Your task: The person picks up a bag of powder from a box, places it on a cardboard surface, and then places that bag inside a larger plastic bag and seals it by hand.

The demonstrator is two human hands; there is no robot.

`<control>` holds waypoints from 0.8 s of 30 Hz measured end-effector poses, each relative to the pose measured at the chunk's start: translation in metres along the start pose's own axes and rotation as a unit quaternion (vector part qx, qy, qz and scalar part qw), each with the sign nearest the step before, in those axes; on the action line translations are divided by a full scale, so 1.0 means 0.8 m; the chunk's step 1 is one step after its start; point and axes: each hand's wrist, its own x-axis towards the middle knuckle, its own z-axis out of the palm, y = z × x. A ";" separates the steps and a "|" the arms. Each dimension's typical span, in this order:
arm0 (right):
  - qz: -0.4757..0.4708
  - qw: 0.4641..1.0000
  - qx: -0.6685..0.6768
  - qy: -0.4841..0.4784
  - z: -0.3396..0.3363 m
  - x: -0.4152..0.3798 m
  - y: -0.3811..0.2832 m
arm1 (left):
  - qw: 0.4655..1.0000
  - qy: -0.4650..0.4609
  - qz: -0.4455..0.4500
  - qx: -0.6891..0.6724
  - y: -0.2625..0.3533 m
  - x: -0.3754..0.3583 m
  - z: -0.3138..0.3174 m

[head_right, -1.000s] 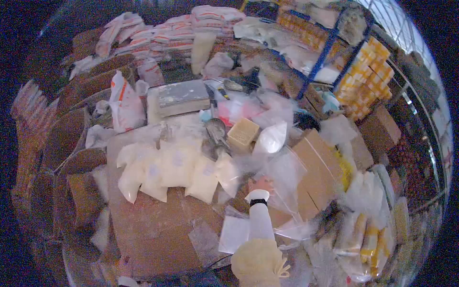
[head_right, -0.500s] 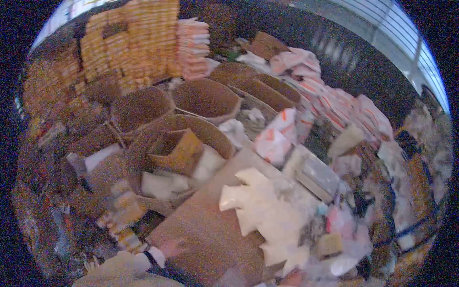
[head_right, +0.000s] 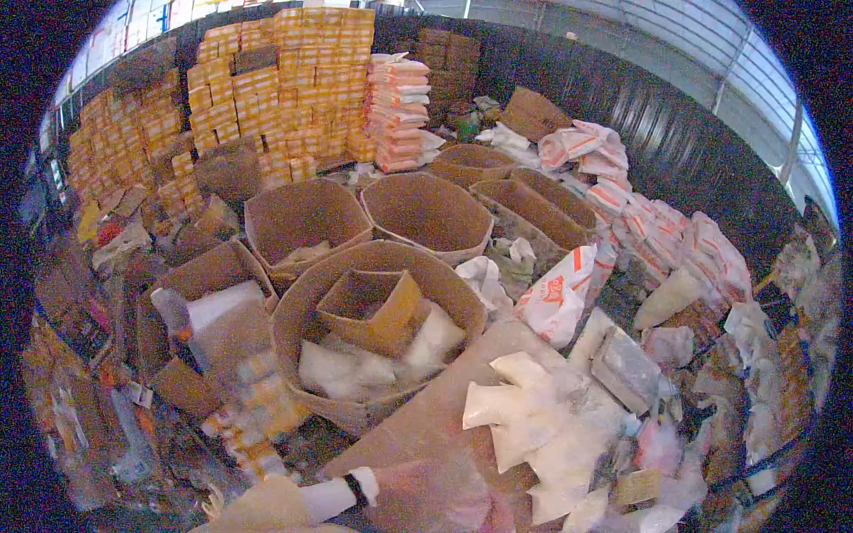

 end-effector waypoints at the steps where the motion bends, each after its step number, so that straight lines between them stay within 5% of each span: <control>1: 0.012 1.000 0.014 0.001 0.007 -0.001 0.006 | 1.000 0.002 -0.004 -0.010 -0.002 -0.001 -0.002; 4: 0.082 0.994 0.031 0.070 -0.009 0.043 0.030 | 0.962 -0.038 -0.128 -0.237 0.013 0.003 0.004; 6: 0.020 0.994 0.102 -0.015 -0.021 0.026 0.025 | 0.891 -0.083 -0.232 -0.381 0.016 0.013 0.025; 9: -0.082 0.983 0.149 -0.076 -0.034 0.003 -0.003 | 0.949 0.061 -0.216 -0.224 0.019 0.022 0.022; 10: -0.176 0.976 0.074 0.108 -0.118 0.025 0.013 | 0.954 0.079 -0.202 -0.208 0.024 0.020 0.014; 12: -0.315 0.910 -0.145 0.227 -0.143 0.016 0.019 | 0.960 0.149 -0.185 -0.148 0.033 0.018 -0.002; 15: -0.431 0.680 -0.466 0.368 -0.150 0.002 0.024 | 0.926 0.272 -0.188 -0.183 0.035 0.033 0.006; 17: -0.429 0.671 -0.479 0.370 -0.111 -0.003 0.030 | 0.930 0.293 -0.169 -0.143 0.023 0.042 0.017; 18: -0.411 0.753 -0.389 0.337 -0.073 0.002 0.041 | 0.932 0.303 -0.157 -0.123 0.017 0.046 0.025; 20: -0.302 0.766 -0.518 0.232 -0.088 0.043 0.081 | 0.955 0.242 -0.147 -0.090 0.009 0.051 0.043; 21: -0.333 0.787 -0.481 0.196 -0.046 0.042 0.083 | 0.965 0.212 -0.139 -0.073 0.007 0.055 0.051; 24: -0.360 0.780 -0.469 0.204 -0.004 0.040 0.076 | 0.952 0.135 -0.130 -0.243 0.060 0.054 0.082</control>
